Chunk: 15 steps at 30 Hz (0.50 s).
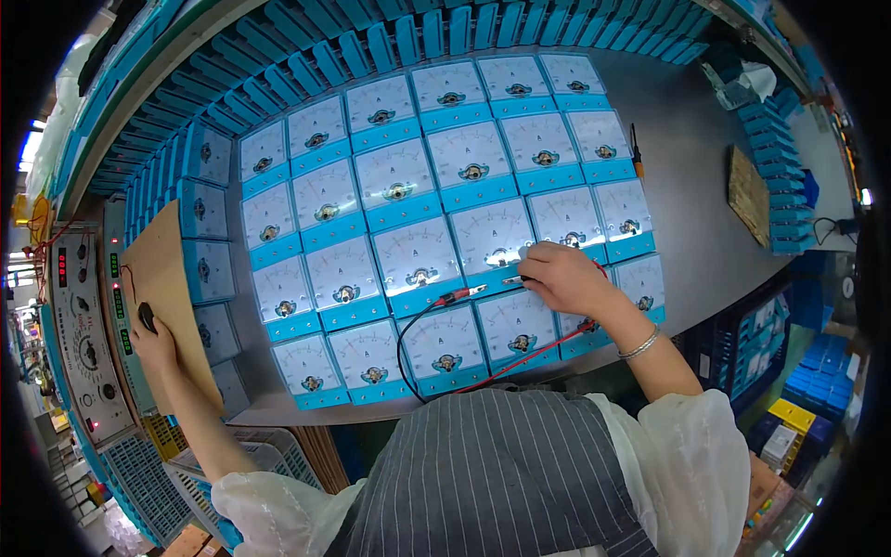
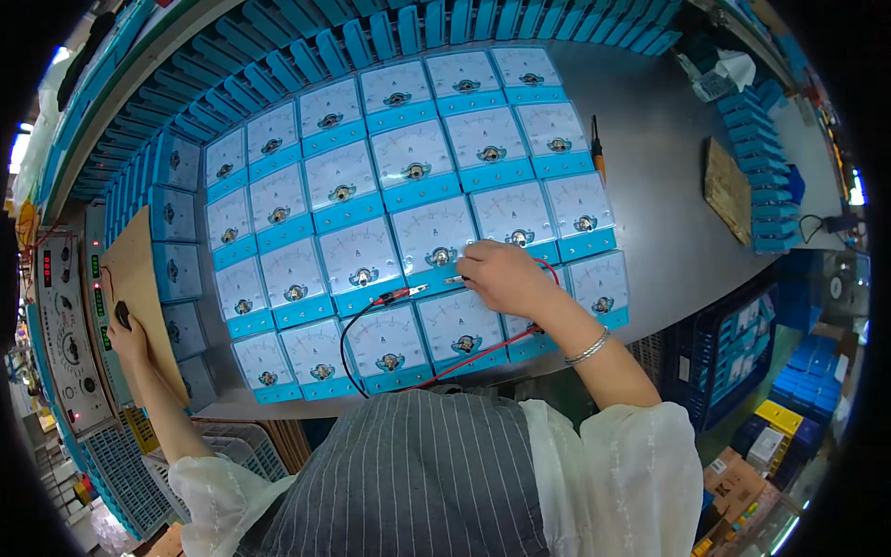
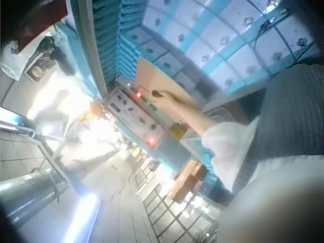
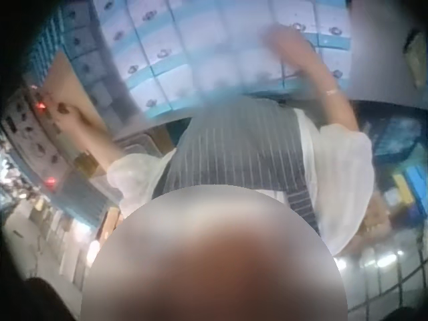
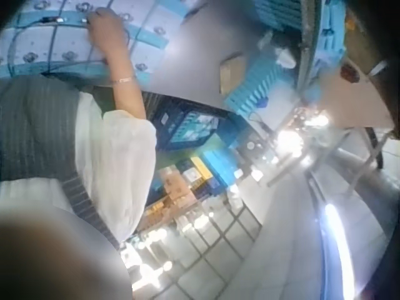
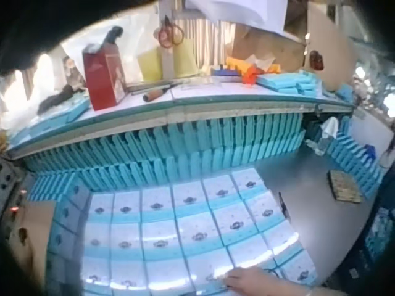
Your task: Testing a batch of analog ampere meters using a testing machine and probes.
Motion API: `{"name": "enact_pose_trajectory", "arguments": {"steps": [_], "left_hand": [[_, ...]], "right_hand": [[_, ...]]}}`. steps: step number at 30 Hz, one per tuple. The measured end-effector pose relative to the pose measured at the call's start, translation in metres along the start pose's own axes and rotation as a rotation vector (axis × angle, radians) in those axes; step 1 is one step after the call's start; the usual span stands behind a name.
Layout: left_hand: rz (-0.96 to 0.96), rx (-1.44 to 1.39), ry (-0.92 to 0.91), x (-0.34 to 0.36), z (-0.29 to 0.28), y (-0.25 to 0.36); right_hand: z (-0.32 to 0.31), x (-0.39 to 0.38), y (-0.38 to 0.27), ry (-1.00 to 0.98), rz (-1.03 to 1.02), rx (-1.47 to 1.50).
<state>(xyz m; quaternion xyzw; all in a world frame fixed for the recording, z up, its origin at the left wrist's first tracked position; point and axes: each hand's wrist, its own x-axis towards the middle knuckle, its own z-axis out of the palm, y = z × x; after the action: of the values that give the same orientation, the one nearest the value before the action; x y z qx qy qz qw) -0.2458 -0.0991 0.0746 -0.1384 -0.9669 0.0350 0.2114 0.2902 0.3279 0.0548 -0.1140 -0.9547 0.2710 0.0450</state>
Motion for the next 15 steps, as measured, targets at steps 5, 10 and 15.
{"name": "enact_pose_trajectory", "arguments": {"steps": [5,10,15], "left_hand": [[0.027,0.015,0.01,0.004,0.002,0.009],[0.045,-0.193,-0.096,0.009,-0.004,-0.016],[-0.034,-0.167,0.289,-0.01,-0.011,0.009]], "right_hand": [[0.001,0.0,0.002,0.007,-0.01,-0.019],[0.0,-0.001,0.0,0.014,-0.016,-0.013],[-0.003,0.001,0.0,-0.024,-0.009,-0.026]]}}
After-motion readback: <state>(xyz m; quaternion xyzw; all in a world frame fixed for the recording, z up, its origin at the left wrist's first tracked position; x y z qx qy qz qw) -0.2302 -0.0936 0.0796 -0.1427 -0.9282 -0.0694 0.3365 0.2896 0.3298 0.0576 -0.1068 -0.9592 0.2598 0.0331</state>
